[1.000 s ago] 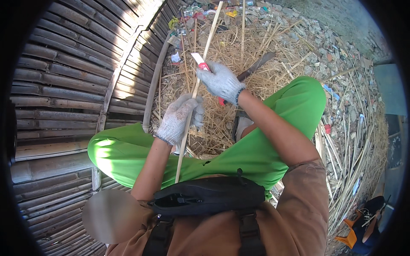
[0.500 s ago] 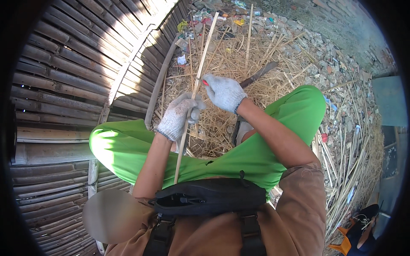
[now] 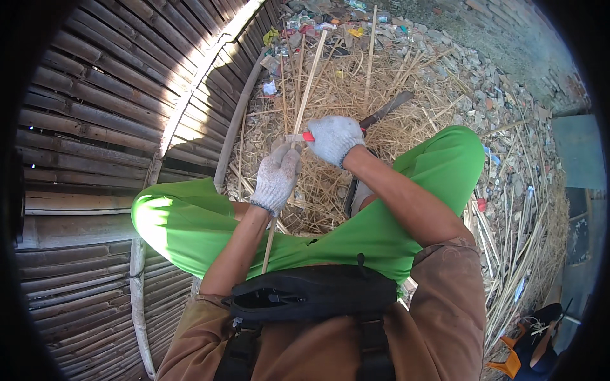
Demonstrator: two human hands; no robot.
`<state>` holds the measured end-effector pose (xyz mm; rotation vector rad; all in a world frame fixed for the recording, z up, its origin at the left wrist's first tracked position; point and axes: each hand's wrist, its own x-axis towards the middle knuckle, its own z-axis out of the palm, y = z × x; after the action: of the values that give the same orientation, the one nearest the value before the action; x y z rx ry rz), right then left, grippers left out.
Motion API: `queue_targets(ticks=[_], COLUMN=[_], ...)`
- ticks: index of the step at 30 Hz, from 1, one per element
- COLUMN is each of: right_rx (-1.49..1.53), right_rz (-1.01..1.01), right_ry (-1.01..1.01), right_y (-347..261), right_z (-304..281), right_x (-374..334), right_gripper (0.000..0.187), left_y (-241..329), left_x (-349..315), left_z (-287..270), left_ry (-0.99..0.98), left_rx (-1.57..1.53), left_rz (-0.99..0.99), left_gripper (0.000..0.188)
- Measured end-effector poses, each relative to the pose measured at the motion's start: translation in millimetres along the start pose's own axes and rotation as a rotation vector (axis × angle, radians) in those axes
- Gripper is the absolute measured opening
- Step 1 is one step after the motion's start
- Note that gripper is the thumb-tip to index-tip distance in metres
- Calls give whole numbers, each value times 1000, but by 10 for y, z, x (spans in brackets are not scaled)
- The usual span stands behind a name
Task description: The person shaves a thin bamboo stick using a small knife while holding it with gloved hands, then switches to a larger curved blade to split a longer bamboo piece into strips.
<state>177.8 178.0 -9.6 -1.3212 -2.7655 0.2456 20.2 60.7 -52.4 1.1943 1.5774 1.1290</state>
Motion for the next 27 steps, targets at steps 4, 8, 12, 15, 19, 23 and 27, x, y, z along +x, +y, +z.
queue_targets(ticks=[4,8,12,15,19,23,27], right_rx=[5,15,50,37,62,23,63], right_rz=[52,40,59,86,293,239,191], right_ry=[-55,-17,21,24,-20,9,-19], right_y=[2,39,29,68,593,522,468], right_z=[-29,-49,-56,-56,-282,-240,-146], right_x=[30,74,86,127,318,293,229], right_gripper=[23,22,23,25,30,30,29], left_y=[-4,53,123,192,196,265,177], left_x=[-33,-45,-83,-97,-358,-593,-727], left_z=[12,-14,-32,-24,90,-22,-113], left_ry=[-9,15,-5,-14,-115,-92,-103], left_rx=[-28,35,-48,-95,-201,-293,-86], left_rz=[-10,32,-63,-84,-158,-214,-125], left_gripper=[30,32,33,32,28,27,26])
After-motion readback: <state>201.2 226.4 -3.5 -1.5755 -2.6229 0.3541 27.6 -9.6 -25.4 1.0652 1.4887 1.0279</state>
